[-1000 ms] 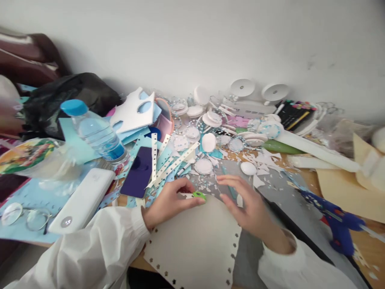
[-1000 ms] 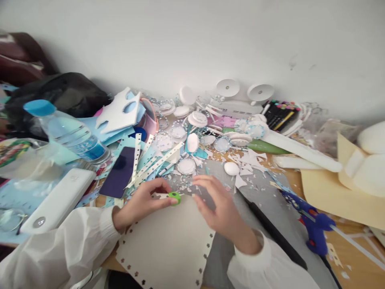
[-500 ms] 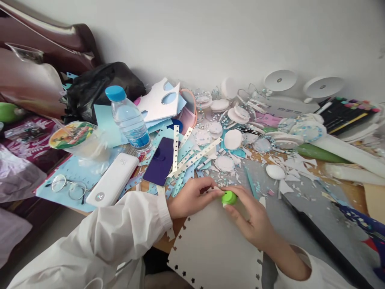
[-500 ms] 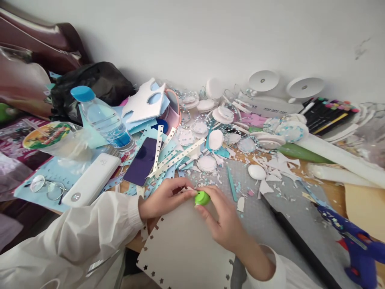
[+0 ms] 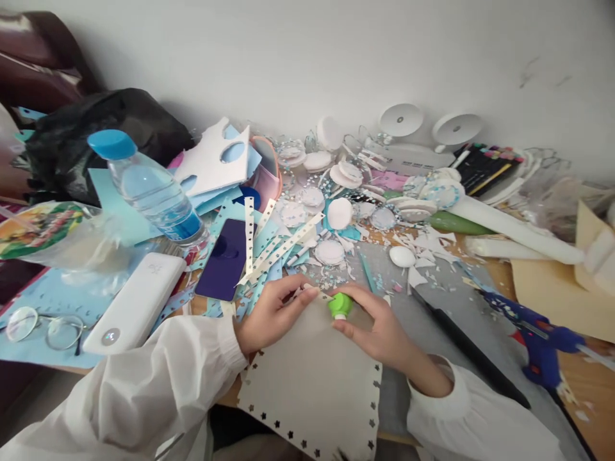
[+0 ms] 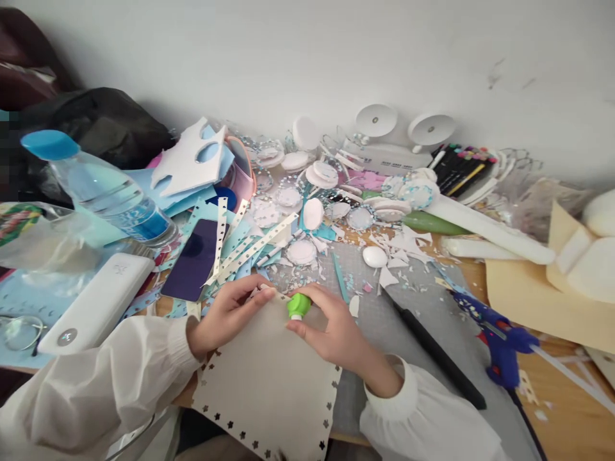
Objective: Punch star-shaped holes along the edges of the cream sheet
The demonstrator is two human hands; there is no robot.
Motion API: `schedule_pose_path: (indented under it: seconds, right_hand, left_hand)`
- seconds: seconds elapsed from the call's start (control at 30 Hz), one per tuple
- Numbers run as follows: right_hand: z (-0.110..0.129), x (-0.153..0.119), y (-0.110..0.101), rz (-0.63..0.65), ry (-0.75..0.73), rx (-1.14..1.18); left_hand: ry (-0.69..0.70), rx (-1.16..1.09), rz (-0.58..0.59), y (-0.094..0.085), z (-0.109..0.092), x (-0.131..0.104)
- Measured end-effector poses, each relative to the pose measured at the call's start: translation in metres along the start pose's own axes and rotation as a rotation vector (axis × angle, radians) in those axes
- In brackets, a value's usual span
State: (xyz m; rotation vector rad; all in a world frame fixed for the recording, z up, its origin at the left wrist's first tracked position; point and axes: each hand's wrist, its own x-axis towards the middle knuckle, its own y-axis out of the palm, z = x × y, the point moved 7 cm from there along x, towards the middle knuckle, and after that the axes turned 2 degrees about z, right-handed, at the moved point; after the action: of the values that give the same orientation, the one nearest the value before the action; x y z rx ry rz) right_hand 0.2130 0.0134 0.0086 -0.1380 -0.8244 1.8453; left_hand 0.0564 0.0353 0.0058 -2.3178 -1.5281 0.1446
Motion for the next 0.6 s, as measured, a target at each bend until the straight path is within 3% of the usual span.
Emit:
schedule_pose_path:
  seconds: [0.6]
  right_hand:
    - [-0.0015, -0.0017, 0.0036, 0.018, 0.049, 0.063]
  left_hand:
    - [0.08, 0.057, 0.014, 0.0052, -0.0088, -0.0033]
